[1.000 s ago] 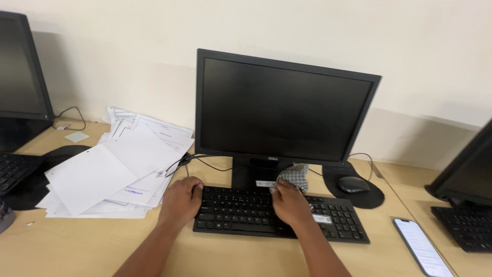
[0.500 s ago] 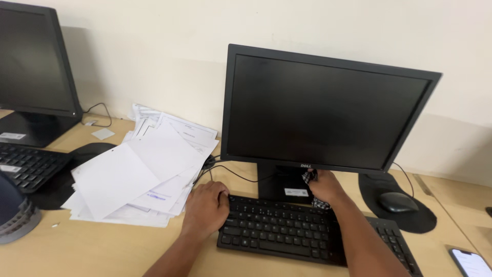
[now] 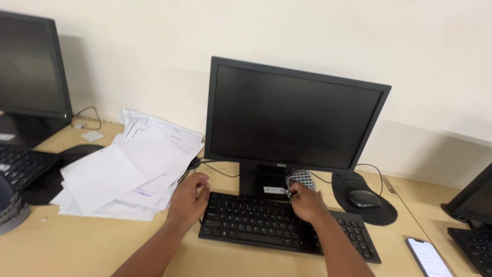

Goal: The person wipes a computer monitor, keyboard, and mouse with a cloth.

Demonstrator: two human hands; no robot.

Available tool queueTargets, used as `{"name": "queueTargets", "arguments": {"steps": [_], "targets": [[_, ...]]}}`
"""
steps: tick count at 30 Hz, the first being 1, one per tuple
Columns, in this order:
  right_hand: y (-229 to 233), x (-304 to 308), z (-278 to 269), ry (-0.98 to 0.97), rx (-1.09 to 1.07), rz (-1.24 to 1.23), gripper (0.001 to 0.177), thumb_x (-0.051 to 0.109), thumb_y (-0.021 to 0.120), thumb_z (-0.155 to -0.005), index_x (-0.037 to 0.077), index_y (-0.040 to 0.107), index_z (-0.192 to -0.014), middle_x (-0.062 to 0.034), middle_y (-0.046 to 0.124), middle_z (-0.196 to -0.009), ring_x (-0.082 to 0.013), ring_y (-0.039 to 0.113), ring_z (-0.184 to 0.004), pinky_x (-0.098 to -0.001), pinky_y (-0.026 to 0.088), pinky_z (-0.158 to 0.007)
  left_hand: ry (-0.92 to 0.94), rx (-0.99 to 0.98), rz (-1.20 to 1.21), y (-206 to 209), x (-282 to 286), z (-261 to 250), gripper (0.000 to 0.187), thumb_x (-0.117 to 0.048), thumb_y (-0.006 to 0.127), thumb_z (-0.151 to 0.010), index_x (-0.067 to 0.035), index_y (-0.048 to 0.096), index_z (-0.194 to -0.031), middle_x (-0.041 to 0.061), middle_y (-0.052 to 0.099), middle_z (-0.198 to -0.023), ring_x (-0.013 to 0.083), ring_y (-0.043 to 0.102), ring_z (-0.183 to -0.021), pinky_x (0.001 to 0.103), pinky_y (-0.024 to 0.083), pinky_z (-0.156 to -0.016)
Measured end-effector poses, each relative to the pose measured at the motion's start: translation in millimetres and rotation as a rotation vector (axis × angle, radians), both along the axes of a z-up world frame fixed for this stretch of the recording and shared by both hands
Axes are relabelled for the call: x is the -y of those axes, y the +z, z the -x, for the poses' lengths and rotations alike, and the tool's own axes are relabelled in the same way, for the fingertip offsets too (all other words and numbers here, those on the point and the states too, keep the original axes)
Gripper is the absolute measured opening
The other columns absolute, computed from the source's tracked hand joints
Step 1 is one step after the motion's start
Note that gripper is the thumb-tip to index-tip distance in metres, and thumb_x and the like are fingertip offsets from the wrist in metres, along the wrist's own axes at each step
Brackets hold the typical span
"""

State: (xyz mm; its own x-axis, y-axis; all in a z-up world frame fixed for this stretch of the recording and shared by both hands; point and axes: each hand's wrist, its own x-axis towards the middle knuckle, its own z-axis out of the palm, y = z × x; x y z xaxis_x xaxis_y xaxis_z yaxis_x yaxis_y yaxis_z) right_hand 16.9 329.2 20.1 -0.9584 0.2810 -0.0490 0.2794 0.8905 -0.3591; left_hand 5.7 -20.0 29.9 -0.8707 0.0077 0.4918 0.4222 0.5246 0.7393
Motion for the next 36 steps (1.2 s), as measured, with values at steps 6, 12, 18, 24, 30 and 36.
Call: {"name": "queueTargets", "arguments": {"steps": [6, 12, 18, 24, 30, 36], "targets": [[20, 16, 17, 0.019, 0.019, -0.032, 0.031, 0.012, 0.055, -0.088, 0.014, 0.061, -0.118, -0.0082, 0.069, -0.121, -0.0261, 0.058, -0.127, -0.0484, 0.011, -0.129, -0.104, 0.012, -0.120, -6, -15, 38, 0.024, -0.010, 0.053, -0.096, -0.006, 0.066, -0.117, 0.011, 0.076, -0.109, 0.0306, 0.073, -0.101, 0.038, 0.056, -0.088], [16, -4, 61, 0.027, 0.086, -0.051, 0.034, 0.006, 0.056, -0.085, 0.020, 0.063, -0.115, -0.0086, 0.070, -0.117, -0.0239, 0.055, -0.130, -0.0474, 0.007, -0.130, -0.050, 0.253, -0.150, -10, -43, 63, 0.031, -0.021, 0.053, -0.098, -0.015, 0.066, -0.125, 0.012, 0.075, -0.113, 0.0281, 0.070, -0.106, 0.038, 0.051, -0.093], [-2, -35, 89, 0.094, -0.024, -0.119, 0.024, 0.005, 0.058, -0.083, 0.020, 0.065, -0.100, -0.0100, 0.071, -0.105, -0.0307, 0.061, -0.117, -0.0485, 0.033, -0.115, -0.104, 0.430, -0.037, -4, -45, 65, 0.032, -0.025, 0.051, -0.097, -0.022, 0.067, -0.126, -0.005, 0.078, -0.116, 0.0175, 0.073, -0.101, 0.031, 0.053, -0.092], [4, -27, 43, 0.104, -0.067, -0.110, 0.017, 0.004, 0.056, -0.083, 0.017, 0.066, -0.082, -0.0029, 0.075, -0.097, -0.0246, 0.066, -0.112, -0.0523, 0.021, -0.123, -0.373, 0.415, -0.409, -35, -40, 90, 0.029, -0.011, 0.053, -0.098, -0.009, 0.070, -0.121, 0.002, 0.079, -0.116, 0.0130, 0.068, -0.109, 0.029, 0.049, -0.098], [21, 12, -8, 0.085, -0.044, 0.036, 0.020, 0.005, 0.054, -0.086, 0.019, 0.069, -0.086, 0.0030, 0.078, -0.115, -0.0205, 0.064, -0.123, -0.0534, 0.002, -0.130, -0.408, 0.393, -0.442, -46, -27, 90, 0.041, 0.005, 0.045, -0.088, -0.009, 0.067, -0.121, 0.002, 0.077, -0.117, 0.0124, 0.065, -0.113, 0.026, 0.043, -0.104], [32, 29, -19, 0.044, -0.049, 0.017, 0.025, 0.013, 0.056, -0.092, 0.025, 0.065, -0.112, 0.0058, 0.063, -0.140, -0.0197, 0.049, -0.139, -0.0515, 0.004, -0.129, -0.210, 0.158, -0.349, -45, -28, 79, 0.043, 0.006, 0.058, -0.083, -0.008, 0.069, -0.122, 0.006, 0.071, -0.109, 0.0156, 0.062, -0.098, 0.031, 0.050, -0.092]]}}
